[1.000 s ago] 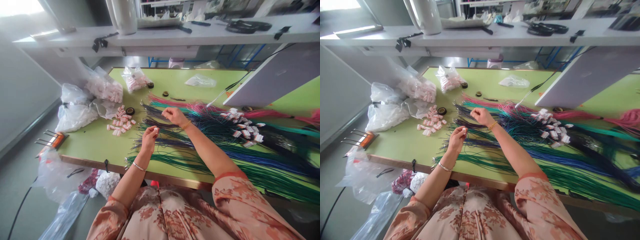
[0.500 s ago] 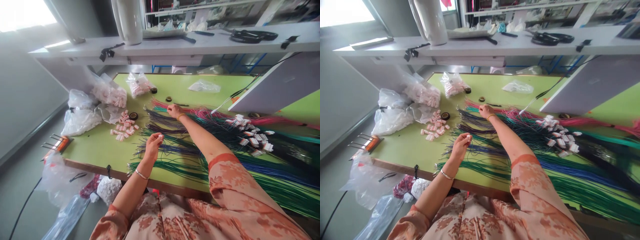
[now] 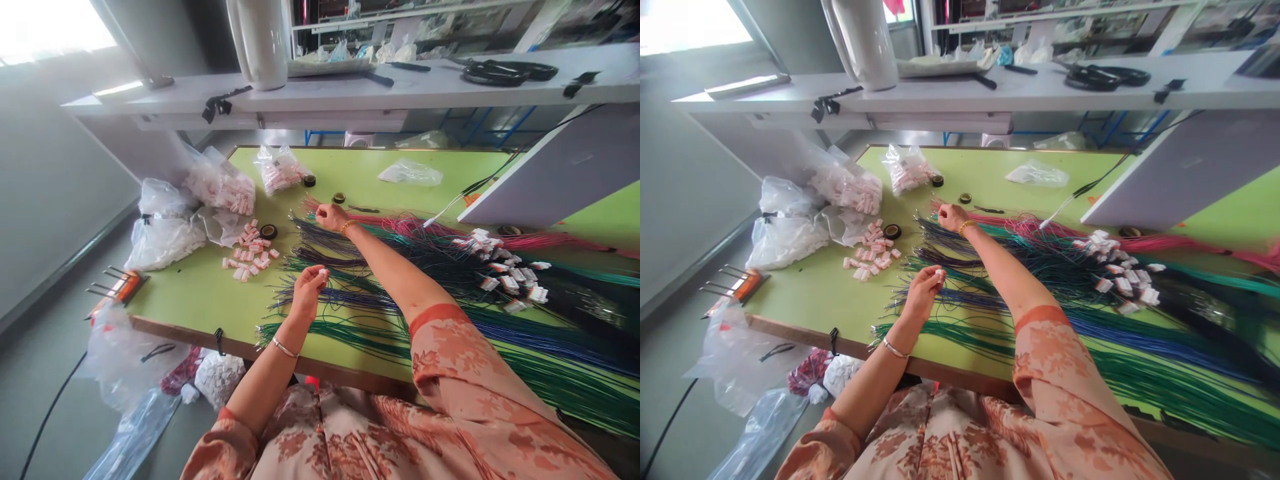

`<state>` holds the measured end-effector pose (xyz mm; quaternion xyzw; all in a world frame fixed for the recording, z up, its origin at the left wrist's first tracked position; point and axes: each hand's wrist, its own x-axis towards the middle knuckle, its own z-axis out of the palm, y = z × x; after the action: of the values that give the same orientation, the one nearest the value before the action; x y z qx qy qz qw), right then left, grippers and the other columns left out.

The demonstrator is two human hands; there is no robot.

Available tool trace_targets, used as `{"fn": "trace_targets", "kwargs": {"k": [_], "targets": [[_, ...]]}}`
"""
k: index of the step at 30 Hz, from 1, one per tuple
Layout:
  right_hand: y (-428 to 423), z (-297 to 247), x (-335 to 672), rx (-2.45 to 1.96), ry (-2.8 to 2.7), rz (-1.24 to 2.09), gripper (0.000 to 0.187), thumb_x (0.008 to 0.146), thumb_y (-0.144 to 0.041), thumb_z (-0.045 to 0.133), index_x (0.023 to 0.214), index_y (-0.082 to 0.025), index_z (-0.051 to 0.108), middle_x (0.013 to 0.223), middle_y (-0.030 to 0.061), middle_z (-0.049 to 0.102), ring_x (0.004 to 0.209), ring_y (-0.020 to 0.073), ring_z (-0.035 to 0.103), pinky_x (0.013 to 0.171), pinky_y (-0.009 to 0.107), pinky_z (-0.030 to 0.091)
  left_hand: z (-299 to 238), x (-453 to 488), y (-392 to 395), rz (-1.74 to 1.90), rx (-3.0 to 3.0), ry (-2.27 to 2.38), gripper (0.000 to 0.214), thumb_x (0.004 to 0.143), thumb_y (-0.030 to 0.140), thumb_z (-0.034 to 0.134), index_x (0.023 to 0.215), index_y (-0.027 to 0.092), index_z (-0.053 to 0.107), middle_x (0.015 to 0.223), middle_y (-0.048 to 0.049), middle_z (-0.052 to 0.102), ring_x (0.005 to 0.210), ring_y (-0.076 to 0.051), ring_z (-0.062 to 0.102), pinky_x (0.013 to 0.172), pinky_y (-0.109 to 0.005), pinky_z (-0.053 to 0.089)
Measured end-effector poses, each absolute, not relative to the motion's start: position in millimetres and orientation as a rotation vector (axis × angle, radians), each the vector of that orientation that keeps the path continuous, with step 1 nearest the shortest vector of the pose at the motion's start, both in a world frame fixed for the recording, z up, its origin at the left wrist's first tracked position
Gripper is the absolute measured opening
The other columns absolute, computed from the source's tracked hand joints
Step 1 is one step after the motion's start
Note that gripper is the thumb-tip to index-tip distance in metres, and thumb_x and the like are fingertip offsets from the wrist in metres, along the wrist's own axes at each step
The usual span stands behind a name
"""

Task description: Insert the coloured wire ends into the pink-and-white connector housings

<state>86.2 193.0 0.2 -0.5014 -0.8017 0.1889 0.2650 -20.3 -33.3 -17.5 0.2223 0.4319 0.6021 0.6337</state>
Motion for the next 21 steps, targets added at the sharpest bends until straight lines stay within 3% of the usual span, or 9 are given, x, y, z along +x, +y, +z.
{"fn": "trace_targets", "kwargs": {"k": [11,21], "targets": [[138,20,86,-0.974,-2.080,0.766,0.011,0.074,-0.024,0.056,0.073,-0.015,0.062,0.069,0.0015,0.064,0.063,0.0116,0.053,0.063,0.024,0.041,-18,-23,-30,1.392,0.450,0.914,0.032,0.060,0.021,0.084,0.087,0.016,0.067,0.083,-0.0021,0.069,0.070,-0.007,0.056,0.069,-0.023,0.041],[57,21,131,-0.930,-2.056,0.867,0.011,0.072,-0.026,0.059,0.072,-0.016,0.060,0.067,0.0003,0.061,0.057,0.0096,0.048,0.055,0.022,0.036,-14,-21,-24,1.376,0.368,0.857,0.027,0.066,0.013,0.080,0.087,0.016,0.064,0.083,-0.0004,0.065,0.067,-0.005,0.056,0.065,-0.020,0.043]]}}
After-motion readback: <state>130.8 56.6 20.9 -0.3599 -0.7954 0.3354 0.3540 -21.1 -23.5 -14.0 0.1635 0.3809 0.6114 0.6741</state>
